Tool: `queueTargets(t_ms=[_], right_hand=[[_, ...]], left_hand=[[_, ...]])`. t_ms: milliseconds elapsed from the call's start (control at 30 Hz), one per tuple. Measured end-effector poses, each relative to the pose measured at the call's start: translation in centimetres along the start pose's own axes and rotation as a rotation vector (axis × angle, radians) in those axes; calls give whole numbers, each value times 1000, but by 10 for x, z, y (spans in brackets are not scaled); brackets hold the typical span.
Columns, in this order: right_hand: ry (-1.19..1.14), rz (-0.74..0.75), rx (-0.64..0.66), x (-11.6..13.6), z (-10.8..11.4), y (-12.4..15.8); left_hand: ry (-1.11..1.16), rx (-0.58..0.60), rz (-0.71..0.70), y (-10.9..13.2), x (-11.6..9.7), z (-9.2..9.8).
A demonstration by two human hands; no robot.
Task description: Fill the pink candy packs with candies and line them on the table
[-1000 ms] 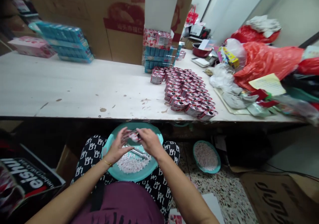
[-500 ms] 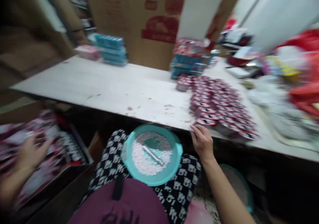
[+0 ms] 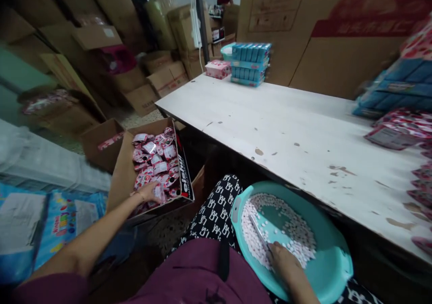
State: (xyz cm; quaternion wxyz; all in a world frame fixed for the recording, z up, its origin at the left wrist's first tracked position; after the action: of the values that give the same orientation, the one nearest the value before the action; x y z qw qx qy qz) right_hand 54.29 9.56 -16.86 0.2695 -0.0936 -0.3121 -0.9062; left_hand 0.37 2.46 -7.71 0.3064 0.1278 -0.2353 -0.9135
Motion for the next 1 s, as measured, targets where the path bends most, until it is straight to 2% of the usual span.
queueTargets(t_ms=[100, 200, 233, 267, 333, 400, 500, 633, 700, 733, 800, 1000], right_hand=[[-216, 34, -81, 1, 9, 9], [-407, 4, -73, 1, 5, 16], [-455, -8, -61, 2, 3, 17], [-499, -25, -43, 2, 0, 18], [-555, -63, 18, 2, -7, 18], [-509, -61, 73, 5, -7, 17], [-267, -50, 21, 2, 17, 18], [107, -367, -227, -42, 78, 30], [255, -447, -272, -53, 96, 33], [292, -437, -253, -54, 97, 31], [291, -380, -169, -46, 84, 24], [126, -171, 23, 12, 21, 10]], left_hand=[[210, -60, -32, 3, 0, 20], [645, -196, -3, 25, -1, 58], [824, -209, -2, 36, -5, 68], [1002, -191, -18, 48, -15, 75], [1311, -76, -86, 70, -48, 78], [1508, 95, -148, 90, -94, 68], [1649, 374, -183, 109, -171, 31], [1637, 706, -185, 123, -269, -29], [1599, 810, -177, 123, -304, -53], [1584, 826, -161, 121, -316, -62], [1559, 805, -124, 113, -327, -75], [1535, 766, -84, 98, -325, -89]])
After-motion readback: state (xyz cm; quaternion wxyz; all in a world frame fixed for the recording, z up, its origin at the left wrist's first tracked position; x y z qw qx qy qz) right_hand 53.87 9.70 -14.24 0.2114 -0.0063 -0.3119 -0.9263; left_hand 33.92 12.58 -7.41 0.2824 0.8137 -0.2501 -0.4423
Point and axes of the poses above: each hand's wrist, its own y-axis away from the middle knuckle, its own z-axis out of the back of the hand, x = y × z, the point moved 9 cm from there along -y, towards the middle knuckle, and after that the axes turned 4 degrees about z, right-handed, at the moved point
